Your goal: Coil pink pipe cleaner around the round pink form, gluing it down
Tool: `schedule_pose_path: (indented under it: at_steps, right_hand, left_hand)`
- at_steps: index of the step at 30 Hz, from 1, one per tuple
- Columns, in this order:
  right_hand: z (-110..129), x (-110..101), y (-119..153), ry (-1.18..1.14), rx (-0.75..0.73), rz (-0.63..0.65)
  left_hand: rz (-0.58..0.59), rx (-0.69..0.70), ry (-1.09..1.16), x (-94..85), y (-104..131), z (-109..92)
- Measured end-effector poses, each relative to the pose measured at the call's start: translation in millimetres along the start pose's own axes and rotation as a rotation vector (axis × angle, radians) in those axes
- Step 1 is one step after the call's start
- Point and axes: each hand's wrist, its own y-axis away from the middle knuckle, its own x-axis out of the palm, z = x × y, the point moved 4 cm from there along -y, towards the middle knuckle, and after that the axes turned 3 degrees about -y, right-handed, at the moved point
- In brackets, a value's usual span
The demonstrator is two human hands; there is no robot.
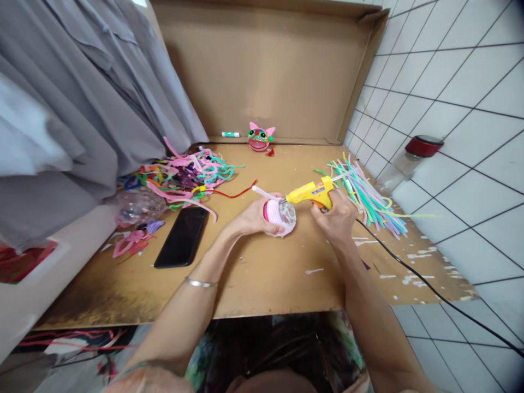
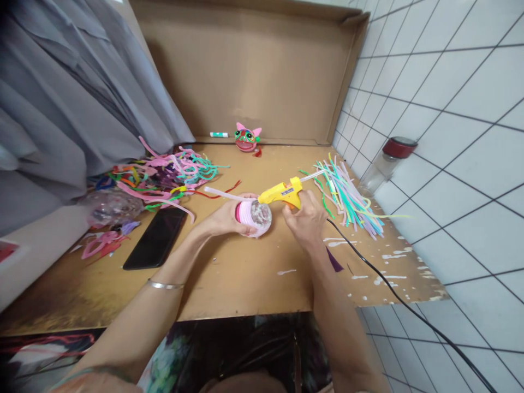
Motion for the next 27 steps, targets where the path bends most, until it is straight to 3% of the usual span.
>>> schedule_pose_path:
  at_steps: [13,21,27]
  right_hand:
    - [-0.9,0.6,0.0,0.022,0.006,0.019]
    - [-2.5,1.3,1.1,-0.004,-0.068,-0.087]
    - [-4.6,1.7,0.5,-0.038,-0.077,-0.097]
  left_hand:
    - [-0.003,-0.034,-0.047,-0.5,0.3,-3.3]
    - [0.014,0.006,-0.046,-0.5,-0.4,-1.4]
    - [0.018,-0.007,-0.057,-1.5,-0.6,-2.2]
